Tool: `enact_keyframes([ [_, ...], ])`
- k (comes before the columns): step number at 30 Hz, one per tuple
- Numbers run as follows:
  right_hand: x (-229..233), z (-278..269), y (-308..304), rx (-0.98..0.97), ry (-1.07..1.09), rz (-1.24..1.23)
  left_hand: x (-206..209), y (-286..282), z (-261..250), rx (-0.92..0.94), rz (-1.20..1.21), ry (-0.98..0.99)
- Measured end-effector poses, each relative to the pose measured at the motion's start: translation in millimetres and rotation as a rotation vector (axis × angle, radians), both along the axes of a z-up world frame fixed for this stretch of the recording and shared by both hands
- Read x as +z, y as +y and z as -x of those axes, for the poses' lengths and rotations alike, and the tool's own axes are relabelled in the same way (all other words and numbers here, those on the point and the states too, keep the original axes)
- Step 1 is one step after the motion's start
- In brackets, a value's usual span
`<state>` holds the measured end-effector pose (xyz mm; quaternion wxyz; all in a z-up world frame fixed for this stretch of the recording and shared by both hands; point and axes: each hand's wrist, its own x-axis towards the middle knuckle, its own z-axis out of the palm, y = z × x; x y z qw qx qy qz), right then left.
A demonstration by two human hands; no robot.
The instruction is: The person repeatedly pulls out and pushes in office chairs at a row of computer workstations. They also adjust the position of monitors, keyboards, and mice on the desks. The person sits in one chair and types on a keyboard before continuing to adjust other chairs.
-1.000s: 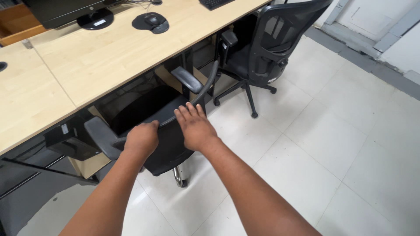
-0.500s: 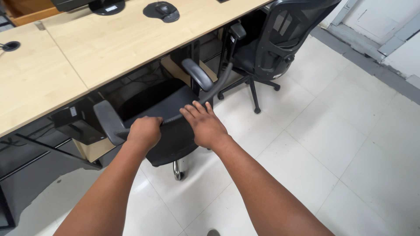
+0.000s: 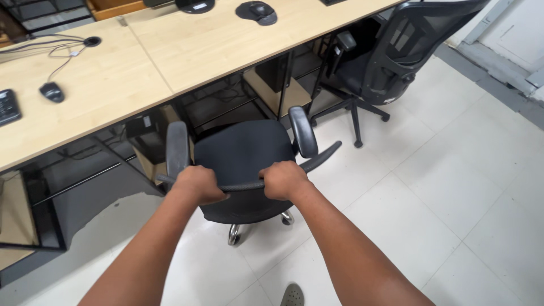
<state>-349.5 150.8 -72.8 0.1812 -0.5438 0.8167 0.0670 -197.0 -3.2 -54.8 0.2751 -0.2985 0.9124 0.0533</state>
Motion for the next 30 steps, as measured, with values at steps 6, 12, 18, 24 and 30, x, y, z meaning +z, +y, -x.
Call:
enact_keyframes([
  [6, 3.5, -64.7, 0.8, 0.048, -0.002, 0.068, -0.7, 15.4, -62.1, 0.006, 0.034, 0.028],
  [12, 11.7, -134.2, -11.7, 0.123, -0.012, 0.091, 5.7, 12.2, -134.1, 0.089, 0.011, 0.008],
  [18, 0.8, -204.9, -19.3, 0.284, -0.02, 0.134, 6.8, 16.7, -219.2, 0.185, 0.004, -0.061],
  [24, -2.0, -272.0, -26.5, 0.406, -0.036, 0.19, 9.6, 27.5, -295.1, 0.316, 0.024, -0.062],
  [30, 6.8, -334.5, -31.8, 0.51, -0.039, 0.097, 2.9, 47.4, -373.0, 0.471, 0.065, -0.035],
])
